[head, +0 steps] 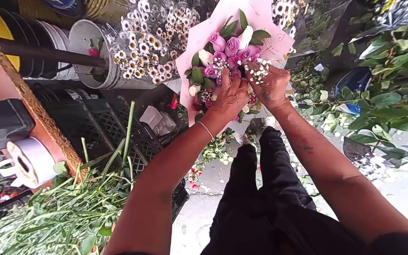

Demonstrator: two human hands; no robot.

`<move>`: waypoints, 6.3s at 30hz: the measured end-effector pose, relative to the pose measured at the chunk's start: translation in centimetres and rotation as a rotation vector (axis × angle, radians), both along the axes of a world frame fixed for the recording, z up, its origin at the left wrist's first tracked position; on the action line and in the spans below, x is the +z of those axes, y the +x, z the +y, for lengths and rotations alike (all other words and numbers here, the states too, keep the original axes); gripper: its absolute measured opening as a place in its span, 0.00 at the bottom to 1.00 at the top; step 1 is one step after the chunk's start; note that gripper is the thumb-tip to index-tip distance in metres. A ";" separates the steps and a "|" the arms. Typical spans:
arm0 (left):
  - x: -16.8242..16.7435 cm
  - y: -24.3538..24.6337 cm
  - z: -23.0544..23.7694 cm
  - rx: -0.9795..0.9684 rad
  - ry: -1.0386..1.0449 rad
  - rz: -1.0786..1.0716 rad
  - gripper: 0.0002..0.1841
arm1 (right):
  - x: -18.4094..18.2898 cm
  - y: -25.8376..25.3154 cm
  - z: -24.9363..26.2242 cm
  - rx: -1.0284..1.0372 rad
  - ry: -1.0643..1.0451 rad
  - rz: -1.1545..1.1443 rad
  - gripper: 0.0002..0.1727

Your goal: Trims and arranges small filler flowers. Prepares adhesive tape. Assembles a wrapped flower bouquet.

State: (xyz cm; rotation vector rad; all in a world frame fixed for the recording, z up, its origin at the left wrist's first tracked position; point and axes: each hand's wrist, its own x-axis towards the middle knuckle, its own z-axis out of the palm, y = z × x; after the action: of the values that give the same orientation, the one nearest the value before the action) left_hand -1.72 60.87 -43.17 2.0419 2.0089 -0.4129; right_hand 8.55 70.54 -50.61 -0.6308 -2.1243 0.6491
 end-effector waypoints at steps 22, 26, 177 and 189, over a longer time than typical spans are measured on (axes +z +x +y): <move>-0.2 -0.1 -0.1 0.037 -0.006 -0.036 0.13 | -0.1 -4.2 5.0 0.372 0.179 -0.955 0.12; -0.2 -0.3 -0.2 0.025 0.005 -0.047 0.12 | 1.1 -2.8 4.7 0.445 -0.074 -0.791 0.10; 23.6 16.2 -53.4 1.184 1.712 -0.410 0.18 | 39.6 -6.0 -45.0 0.864 0.170 0.479 0.16; 34.5 16.2 -56.9 1.319 1.112 -0.832 0.20 | 33.9 -2.5 -42.7 0.830 0.264 0.460 0.12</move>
State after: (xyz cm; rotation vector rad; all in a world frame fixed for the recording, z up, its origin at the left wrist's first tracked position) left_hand 14.44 3.94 -8.64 0.3746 2.4592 1.7035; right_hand 6.08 27.84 -16.72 0.5460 -1.9202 0.8237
